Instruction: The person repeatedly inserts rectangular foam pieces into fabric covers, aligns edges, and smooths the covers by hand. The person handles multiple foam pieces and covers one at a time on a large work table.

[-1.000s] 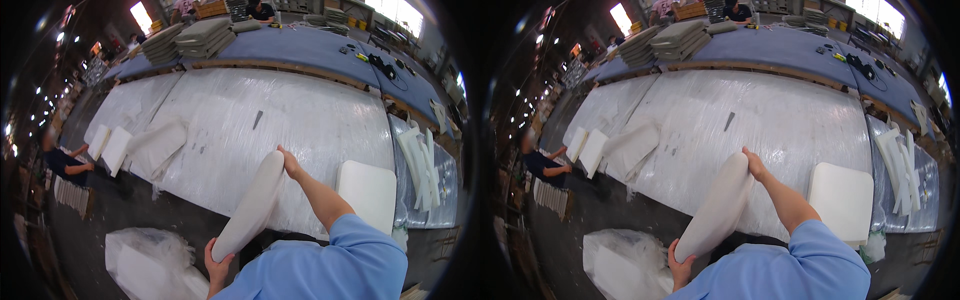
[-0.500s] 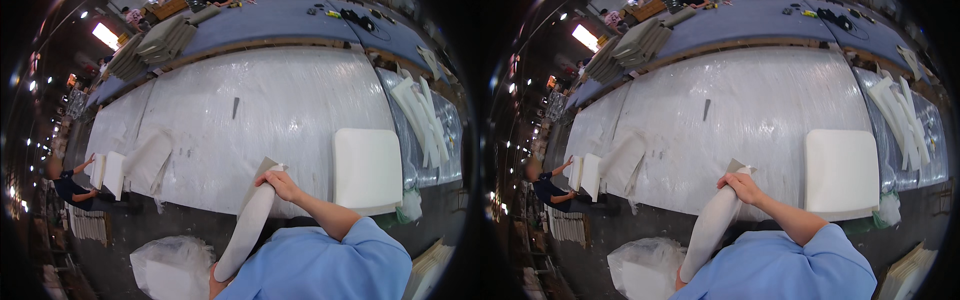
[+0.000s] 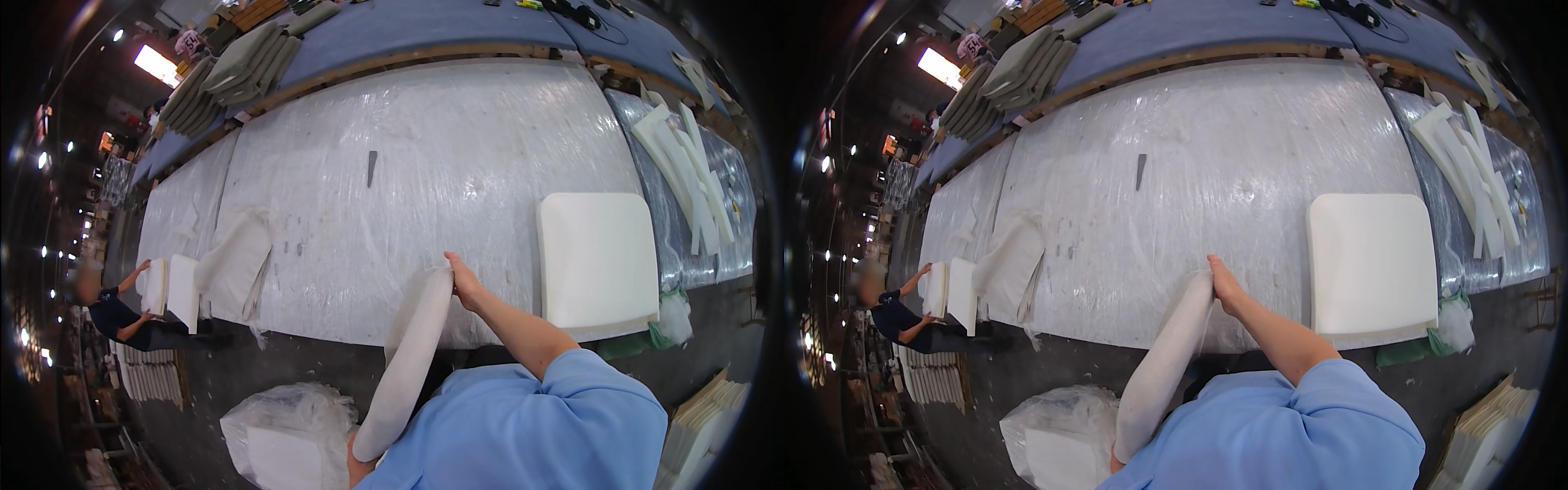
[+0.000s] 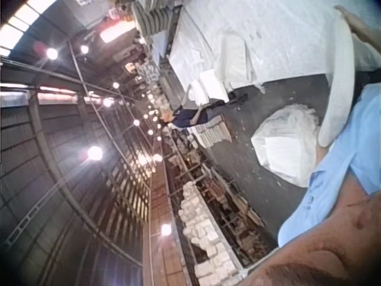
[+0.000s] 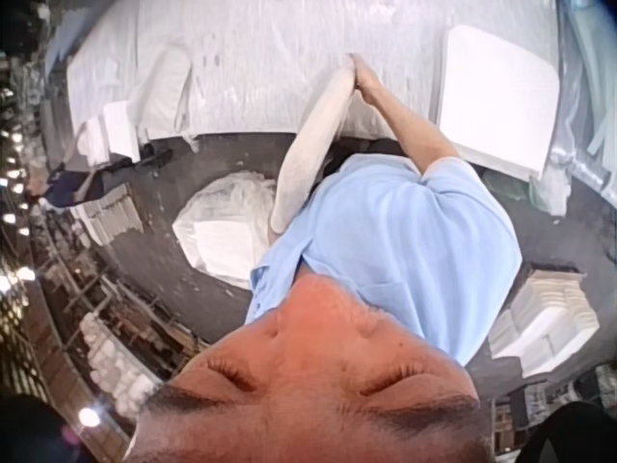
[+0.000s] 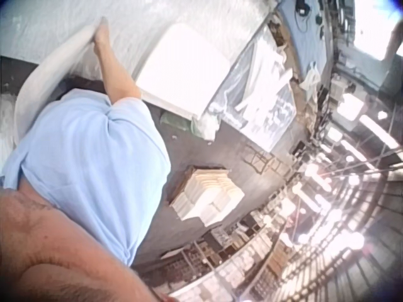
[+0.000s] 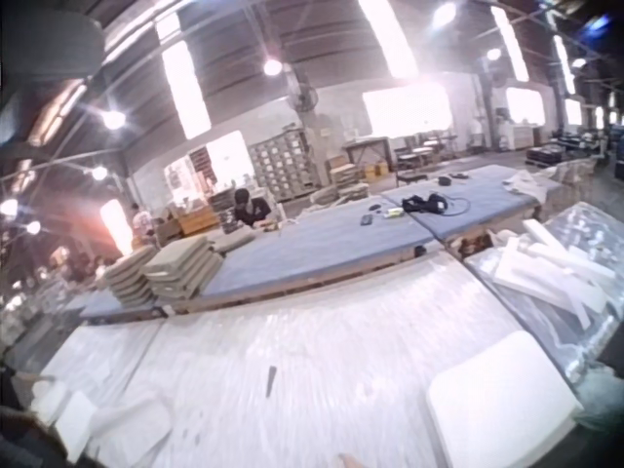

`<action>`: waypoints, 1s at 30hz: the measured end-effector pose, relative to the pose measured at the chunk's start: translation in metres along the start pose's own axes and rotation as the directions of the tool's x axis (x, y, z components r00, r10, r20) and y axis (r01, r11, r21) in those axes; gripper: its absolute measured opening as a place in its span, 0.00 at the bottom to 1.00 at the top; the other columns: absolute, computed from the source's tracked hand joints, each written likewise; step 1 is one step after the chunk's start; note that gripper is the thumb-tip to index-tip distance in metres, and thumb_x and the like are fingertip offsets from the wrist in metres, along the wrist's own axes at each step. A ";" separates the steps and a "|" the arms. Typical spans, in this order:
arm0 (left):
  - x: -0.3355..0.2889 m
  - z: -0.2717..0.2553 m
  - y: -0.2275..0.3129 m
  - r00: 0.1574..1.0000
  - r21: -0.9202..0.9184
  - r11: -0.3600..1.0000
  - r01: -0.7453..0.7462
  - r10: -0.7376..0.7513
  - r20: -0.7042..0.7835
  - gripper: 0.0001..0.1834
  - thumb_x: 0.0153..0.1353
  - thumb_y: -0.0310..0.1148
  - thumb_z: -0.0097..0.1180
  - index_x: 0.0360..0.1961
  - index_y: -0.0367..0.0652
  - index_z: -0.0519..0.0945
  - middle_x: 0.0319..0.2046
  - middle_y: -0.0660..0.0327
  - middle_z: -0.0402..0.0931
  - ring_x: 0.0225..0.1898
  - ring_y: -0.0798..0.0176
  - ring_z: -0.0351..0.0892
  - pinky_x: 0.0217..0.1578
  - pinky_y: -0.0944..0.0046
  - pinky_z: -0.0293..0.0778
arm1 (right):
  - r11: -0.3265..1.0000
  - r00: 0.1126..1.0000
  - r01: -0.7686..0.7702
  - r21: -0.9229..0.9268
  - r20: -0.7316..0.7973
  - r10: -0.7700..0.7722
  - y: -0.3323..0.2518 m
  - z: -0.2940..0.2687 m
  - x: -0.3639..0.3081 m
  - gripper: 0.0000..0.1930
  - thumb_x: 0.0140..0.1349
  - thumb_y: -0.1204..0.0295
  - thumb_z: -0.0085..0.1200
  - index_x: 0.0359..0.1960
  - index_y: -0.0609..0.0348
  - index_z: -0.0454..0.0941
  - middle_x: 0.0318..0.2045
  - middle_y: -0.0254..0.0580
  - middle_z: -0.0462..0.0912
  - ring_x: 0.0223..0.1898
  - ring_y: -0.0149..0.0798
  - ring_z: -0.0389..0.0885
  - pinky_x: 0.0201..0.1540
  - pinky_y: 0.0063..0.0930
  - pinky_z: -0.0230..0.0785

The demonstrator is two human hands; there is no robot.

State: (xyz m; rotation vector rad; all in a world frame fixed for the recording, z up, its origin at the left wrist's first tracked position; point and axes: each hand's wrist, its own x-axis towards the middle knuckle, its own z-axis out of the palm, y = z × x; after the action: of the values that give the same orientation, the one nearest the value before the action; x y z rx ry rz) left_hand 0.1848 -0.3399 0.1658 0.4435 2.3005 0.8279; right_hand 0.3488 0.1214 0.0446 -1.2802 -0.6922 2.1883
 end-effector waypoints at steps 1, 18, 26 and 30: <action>-0.002 0.000 -0.004 1.000 -0.010 1.000 0.004 -0.004 -0.003 0.42 0.57 0.27 0.74 0.72 0.40 0.68 0.63 0.53 0.78 0.65 0.57 0.77 0.66 0.57 0.71 | 0.999 0.999 -0.038 0.031 0.015 0.037 0.000 -0.005 -0.002 0.40 0.77 0.34 0.36 0.78 0.50 0.64 0.74 0.50 0.69 0.72 0.47 0.66 0.70 0.55 0.61; -0.040 0.005 -0.042 1.000 -0.105 0.994 0.002 -0.005 -0.031 0.38 0.61 0.23 0.68 0.73 0.40 0.68 0.64 0.53 0.78 0.66 0.58 0.76 0.66 0.59 0.71 | 0.971 0.997 0.055 -0.233 0.066 -0.041 -0.016 0.007 -0.052 0.52 0.70 0.50 0.62 0.84 0.51 0.41 0.80 0.63 0.51 0.78 0.56 0.58 0.77 0.54 0.54; -0.063 0.026 -0.043 0.977 -0.321 0.929 0.184 -0.209 -0.046 0.40 0.60 0.17 0.66 0.74 0.41 0.67 0.66 0.53 0.76 0.67 0.57 0.76 0.68 0.60 0.69 | 0.948 0.998 -0.050 -0.315 -0.049 0.036 -0.027 0.035 -0.045 0.53 0.69 0.55 0.64 0.83 0.57 0.39 0.75 0.63 0.62 0.73 0.55 0.67 0.73 0.49 0.64; -0.056 0.008 -0.034 0.989 -0.434 0.892 0.127 -0.080 0.125 0.53 0.52 0.18 0.72 0.78 0.48 0.61 0.72 0.58 0.67 0.73 0.58 0.65 0.69 0.55 0.69 | 0.940 0.983 -0.034 -0.338 0.157 0.092 -0.036 0.001 -0.029 0.45 0.69 0.52 0.63 0.79 0.58 0.54 0.67 0.56 0.75 0.62 0.50 0.80 0.65 0.49 0.75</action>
State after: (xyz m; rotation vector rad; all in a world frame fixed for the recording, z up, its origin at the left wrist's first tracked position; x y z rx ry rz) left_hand 0.2284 -0.3896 0.1638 0.1523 1.9408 1.2035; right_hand 0.3658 0.1291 0.0865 -1.2982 -1.1475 2.3225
